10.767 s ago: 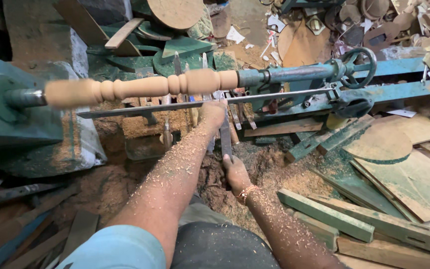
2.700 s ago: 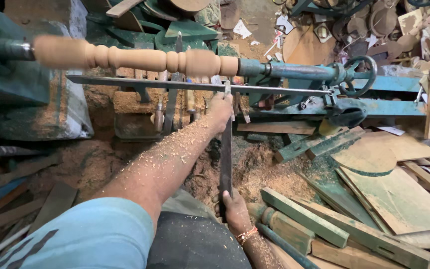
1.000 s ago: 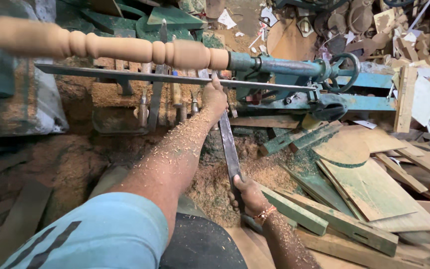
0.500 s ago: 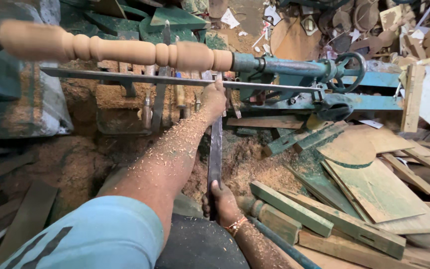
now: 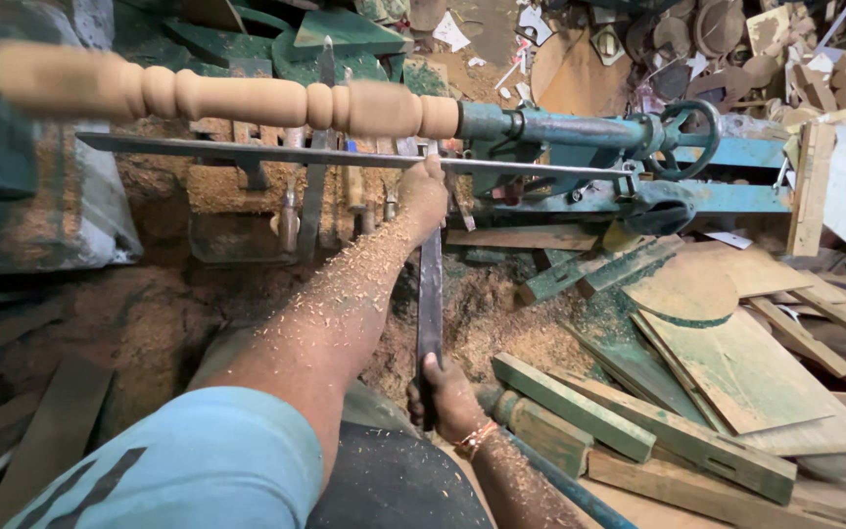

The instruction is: The person shapes a wooden workpiece on a lathe using a chisel, periodically applying the tool to the rotating wood to carve details and checking progress with a handheld gauge.

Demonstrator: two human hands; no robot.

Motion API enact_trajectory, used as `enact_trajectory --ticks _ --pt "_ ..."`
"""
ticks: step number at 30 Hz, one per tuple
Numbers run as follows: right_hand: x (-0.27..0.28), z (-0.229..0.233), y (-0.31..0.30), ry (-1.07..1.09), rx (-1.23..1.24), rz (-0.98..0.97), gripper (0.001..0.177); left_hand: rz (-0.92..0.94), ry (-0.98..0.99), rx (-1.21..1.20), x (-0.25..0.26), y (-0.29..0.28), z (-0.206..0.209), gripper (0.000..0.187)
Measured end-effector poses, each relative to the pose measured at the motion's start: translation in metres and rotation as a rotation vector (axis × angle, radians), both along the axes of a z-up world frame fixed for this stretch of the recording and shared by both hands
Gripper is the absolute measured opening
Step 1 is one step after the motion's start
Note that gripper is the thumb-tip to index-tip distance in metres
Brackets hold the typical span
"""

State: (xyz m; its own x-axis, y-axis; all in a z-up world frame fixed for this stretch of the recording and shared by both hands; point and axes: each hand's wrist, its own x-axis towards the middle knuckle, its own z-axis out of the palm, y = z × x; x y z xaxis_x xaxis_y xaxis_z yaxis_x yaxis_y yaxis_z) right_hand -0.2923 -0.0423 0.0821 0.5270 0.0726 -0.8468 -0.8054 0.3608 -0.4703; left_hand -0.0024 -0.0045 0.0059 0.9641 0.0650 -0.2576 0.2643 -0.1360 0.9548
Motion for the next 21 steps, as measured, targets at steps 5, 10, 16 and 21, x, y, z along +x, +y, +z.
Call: enact_trajectory --ticks 5,10,16,21 --pt "-0.001 0.013 -0.032 -0.003 -0.078 0.078 0.039 0.040 0.020 -0.035 0.003 -0.012 -0.005 0.058" --pt "0.007 0.029 -0.050 0.077 -0.069 0.117 0.040 0.108 0.001 0.016 0.008 -0.025 -0.017 0.058" --pt "-0.001 0.031 -0.020 0.051 -0.081 0.045 0.030 -0.006 -0.012 0.022 0.010 -0.015 -0.019 0.055" --pt "-0.001 0.010 0.007 0.058 -0.029 -0.009 0.030 -0.028 -0.031 0.059 0.006 -0.005 -0.018 0.055"
